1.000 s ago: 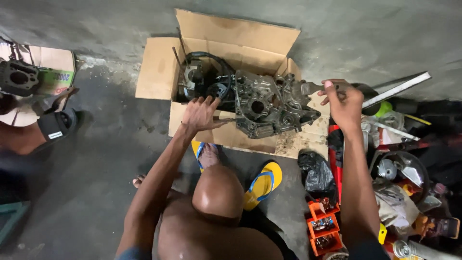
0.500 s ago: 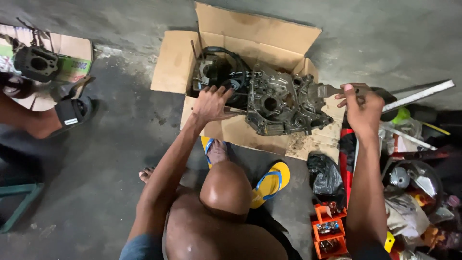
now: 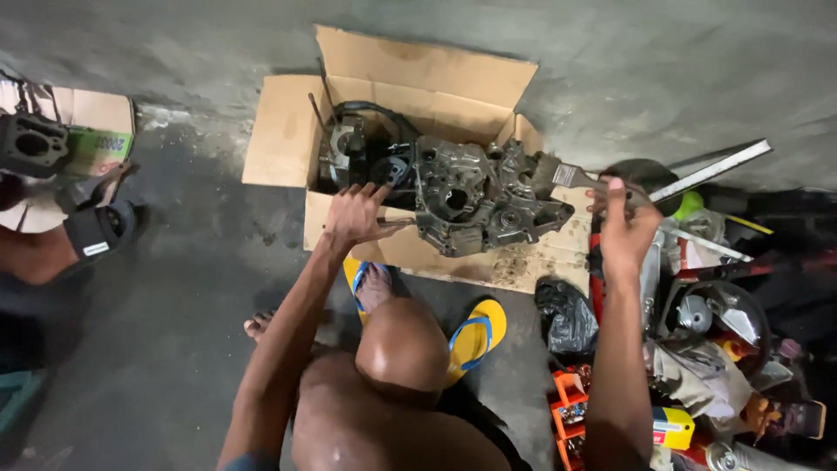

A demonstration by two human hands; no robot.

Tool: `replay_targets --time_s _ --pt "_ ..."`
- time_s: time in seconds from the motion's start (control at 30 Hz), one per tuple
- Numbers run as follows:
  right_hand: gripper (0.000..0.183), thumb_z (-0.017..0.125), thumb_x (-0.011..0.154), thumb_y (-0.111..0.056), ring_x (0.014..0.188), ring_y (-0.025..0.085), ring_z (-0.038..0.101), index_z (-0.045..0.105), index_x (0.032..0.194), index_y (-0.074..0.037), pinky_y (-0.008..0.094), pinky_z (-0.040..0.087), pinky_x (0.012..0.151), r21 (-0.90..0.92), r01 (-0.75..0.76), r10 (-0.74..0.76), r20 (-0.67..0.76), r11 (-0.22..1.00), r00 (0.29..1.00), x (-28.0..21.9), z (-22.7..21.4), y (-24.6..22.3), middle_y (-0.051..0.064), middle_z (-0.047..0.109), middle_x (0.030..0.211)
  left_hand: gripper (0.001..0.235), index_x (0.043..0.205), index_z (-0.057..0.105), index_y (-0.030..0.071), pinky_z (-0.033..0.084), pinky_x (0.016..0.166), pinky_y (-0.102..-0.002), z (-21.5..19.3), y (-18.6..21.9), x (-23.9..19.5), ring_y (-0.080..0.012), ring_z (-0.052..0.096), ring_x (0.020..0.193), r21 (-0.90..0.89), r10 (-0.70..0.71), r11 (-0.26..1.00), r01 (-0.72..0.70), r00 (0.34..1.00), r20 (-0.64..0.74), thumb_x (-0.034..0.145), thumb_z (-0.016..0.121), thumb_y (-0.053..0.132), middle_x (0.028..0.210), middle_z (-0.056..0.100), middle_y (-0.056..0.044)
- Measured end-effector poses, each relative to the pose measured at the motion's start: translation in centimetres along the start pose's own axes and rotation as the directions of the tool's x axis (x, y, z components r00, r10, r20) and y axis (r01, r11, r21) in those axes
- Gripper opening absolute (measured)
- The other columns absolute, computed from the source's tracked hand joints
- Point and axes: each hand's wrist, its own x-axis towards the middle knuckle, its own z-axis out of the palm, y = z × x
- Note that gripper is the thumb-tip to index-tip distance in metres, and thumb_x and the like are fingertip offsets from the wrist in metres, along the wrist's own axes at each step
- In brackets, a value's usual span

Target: Cleaning and scraping debris from a motorcycle engine casing using a brush and a small tool.

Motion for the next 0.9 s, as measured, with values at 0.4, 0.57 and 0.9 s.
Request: replay_targets --time_s 0.4,0.57,0.9 --pt "0.021 0.053 0.116 -0.011 0.075 0.022 0.071 0.072 0.119 -0.001 0.032 0.053 0.077 -0.086 0.046 -0.042 0.046 0.995 0.998 -0.8 0.7 -0.7 0.018 0.074 0.095 0.079 0.121 0.07 0.019 0.058 0.078 -0.047 -0.9 0.8 0.0 -0.0352 0.073 0.088 -0.071 -0.012 0.997 0.006 0.997 -0.072 0.072 0.068 0.079 0.096 0.069 -0.01" --pt "0.021 0.054 0.116 -0.012 0.071 0.019 0.07 0.073 0.119 -0.004 0.026 0.052 0.07 -0.064 0.079 -0.077 0.038 0.995 0.996 -1.3 1.8 1.3 0.016 0.074 0.093 0.081 0.128 0.068 0.027 0.055 0.082 -0.042 -1.6 0.3 0.1 -0.0266 0.07 0.091 0.029 0.045 0.999 -0.041 0.989 -0.14 0.069 0.067 0.082 0.098 0.068 -0.002" --pt "0.032 0.051 0.112 -0.03 0.069 0.008 0.068 0.075 0.115 -0.01 0.016 0.042 0.05 0.021 -0.16 0.161 -0.068 0.987 0.985 -2.0 1.3 -1.8 0.008 0.076 0.091 0.086 0.127 0.068 0.02 0.054 0.089 -0.042 0.0 0.1 -0.6 -0.0284 0.07 0.091 -0.018 0.047 0.998 -0.052 0.98 -0.195 0.061 0.075 0.076 0.095 0.067 -0.005"
